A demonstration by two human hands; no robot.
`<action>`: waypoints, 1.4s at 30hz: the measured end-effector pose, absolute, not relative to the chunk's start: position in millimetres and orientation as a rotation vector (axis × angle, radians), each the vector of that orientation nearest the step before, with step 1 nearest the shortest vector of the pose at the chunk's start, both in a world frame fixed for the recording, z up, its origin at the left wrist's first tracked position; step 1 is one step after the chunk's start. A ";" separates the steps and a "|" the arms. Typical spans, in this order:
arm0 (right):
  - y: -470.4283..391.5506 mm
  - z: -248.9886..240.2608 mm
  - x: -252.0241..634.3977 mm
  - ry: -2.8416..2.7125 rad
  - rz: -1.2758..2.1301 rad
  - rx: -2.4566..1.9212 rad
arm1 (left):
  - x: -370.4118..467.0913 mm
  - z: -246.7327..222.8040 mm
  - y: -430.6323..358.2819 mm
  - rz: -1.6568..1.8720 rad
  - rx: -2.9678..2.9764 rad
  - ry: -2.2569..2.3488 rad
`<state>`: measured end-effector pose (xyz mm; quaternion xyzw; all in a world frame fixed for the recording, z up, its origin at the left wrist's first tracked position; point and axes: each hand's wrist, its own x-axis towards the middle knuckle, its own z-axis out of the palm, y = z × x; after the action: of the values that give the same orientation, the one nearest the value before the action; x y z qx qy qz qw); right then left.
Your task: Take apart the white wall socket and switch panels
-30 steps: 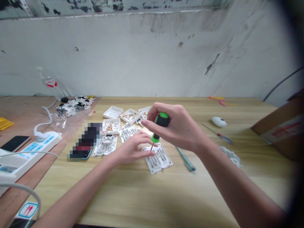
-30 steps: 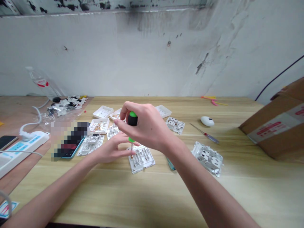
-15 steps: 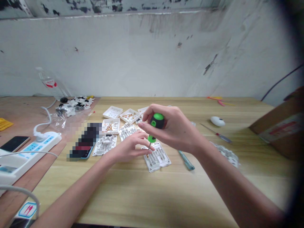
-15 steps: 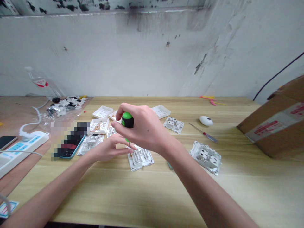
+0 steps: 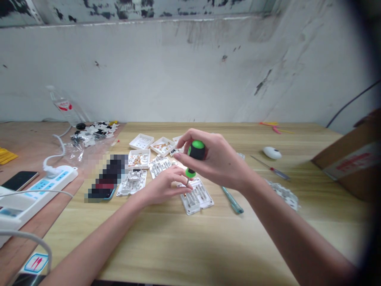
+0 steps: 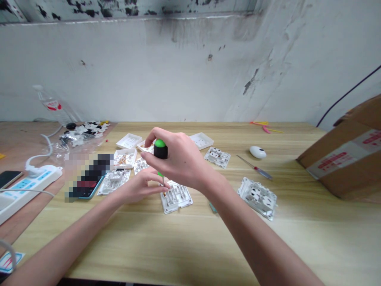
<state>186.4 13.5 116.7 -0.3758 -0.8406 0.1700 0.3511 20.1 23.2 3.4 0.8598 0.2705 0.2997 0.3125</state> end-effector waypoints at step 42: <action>27.1 83.0 239.5 -2.233 0.177 -1.234 | 38.9 36.2 59.0 1.183 1.663 0.933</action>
<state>239.5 27.1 83.0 -0.4619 -0.8362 0.0663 0.2880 38.9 59.0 36.2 0.6676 0.3748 0.4750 0.4339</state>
